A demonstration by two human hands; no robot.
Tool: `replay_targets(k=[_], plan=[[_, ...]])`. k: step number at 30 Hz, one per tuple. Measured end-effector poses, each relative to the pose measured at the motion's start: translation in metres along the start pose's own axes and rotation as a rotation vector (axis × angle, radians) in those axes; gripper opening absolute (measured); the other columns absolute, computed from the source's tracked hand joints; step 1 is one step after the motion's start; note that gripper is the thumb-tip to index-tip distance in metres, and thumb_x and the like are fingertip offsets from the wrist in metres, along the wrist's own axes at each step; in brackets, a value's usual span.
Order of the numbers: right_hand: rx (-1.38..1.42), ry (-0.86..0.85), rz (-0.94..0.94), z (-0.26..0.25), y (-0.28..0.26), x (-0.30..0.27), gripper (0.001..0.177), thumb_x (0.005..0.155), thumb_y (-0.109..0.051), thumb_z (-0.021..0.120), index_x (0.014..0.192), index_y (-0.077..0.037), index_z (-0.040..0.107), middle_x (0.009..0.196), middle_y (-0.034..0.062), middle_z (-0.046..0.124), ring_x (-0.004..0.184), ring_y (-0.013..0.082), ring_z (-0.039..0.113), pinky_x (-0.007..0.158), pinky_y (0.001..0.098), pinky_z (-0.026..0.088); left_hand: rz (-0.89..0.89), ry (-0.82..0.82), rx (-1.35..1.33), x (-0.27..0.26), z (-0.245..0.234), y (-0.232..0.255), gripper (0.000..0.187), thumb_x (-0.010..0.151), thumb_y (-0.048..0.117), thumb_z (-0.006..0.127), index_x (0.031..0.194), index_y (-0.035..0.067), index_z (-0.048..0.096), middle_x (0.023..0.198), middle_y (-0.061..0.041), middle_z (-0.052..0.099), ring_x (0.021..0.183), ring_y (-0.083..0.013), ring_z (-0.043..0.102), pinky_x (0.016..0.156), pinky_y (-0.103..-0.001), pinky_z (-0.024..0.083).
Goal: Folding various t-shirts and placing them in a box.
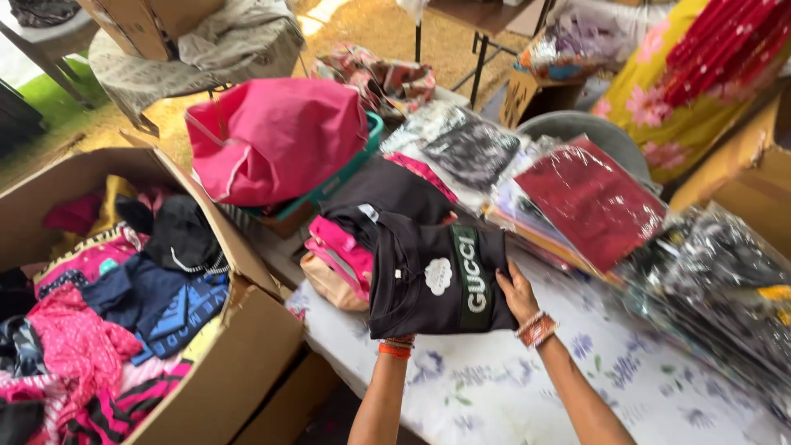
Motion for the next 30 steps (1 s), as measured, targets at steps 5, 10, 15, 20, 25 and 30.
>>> replay_targets(k=[5,10,15,20,25,30], plan=[[-0.317,-0.073,-0.178,0.045,-0.02,0.146,0.046,0.101,-0.015,0.058,0.144,0.003,0.051,0.144,0.0153,0.061,0.134,0.0205,0.054,0.114,0.0304,0.037,0.04,-0.042,-0.003,0.058,0.023,0.056,0.091,0.089,0.072,0.052,0.146,0.001,0.049,0.14,-0.016,0.061,0.126,-0.0342,0.057,0.11,-0.048,0.045],[-0.494,-0.154,-0.267,0.082,-0.037,0.25,0.049,0.1,-0.018,0.06,0.143,0.005,0.052,0.146,0.0192,0.059,0.139,0.0238,0.053,0.117,0.031,0.035,0.071,-0.067,-0.017,0.107,0.035,0.098,0.092,0.088,0.072,0.055,0.146,0.001,0.048,0.141,-0.016,0.061,0.127,-0.0349,0.057,0.11,-0.049,0.046],[-0.893,-0.174,-0.074,0.136,-0.111,0.271,0.041,0.096,-0.029,0.066,0.136,-0.022,0.063,0.123,0.0145,0.073,0.115,0.0319,0.069,0.098,0.0397,0.053,0.12,-0.057,-0.046,0.122,0.03,0.119,0.093,0.087,0.071,0.059,0.147,0.001,0.048,0.141,-0.015,0.061,0.128,-0.0356,0.058,0.11,-0.05,0.046],[-0.973,-0.15,-0.027,0.157,-0.102,0.287,0.032,0.096,-0.029,0.066,0.129,-0.032,0.068,0.108,0.0129,0.076,0.101,0.0326,0.073,0.086,0.043,0.057,0.05,-0.121,-0.015,0.088,0.032,0.111,0.078,0.094,0.048,0.059,0.157,0.018,0.025,0.16,-0.012,0.036,0.143,-0.0376,0.043,0.113,-0.057,0.043],[-0.864,-0.153,-0.2,0.154,-0.089,0.3,0.031,0.095,-0.022,0.066,0.125,-0.027,0.069,0.108,0.0115,0.076,0.098,0.0298,0.075,0.082,0.0398,0.057,0.081,-0.043,0.181,0.095,0.025,0.11,0.084,0.094,0.013,0.059,0.159,0.032,0.009,0.163,-0.011,0.024,0.144,-0.0405,0.039,0.108,-0.064,0.043],[-0.863,-0.081,-0.158,0.154,-0.088,0.295,0.03,0.099,-0.019,0.065,0.128,-0.025,0.066,0.117,0.0069,0.075,0.102,0.0277,0.073,0.086,0.0403,0.057,0.124,0.166,0.279,0.098,0.008,0.112,0.089,0.09,0.001,0.059,0.159,0.03,0.011,0.155,-0.014,0.038,0.132,-0.0361,0.053,0.098,-0.059,0.053]])
Point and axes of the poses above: each hand's wrist, its own x-axis towards the middle knuckle, its own z-axis out of the palm, y = z × x, the point moved 3 cm from there along x, towards the middle knuckle
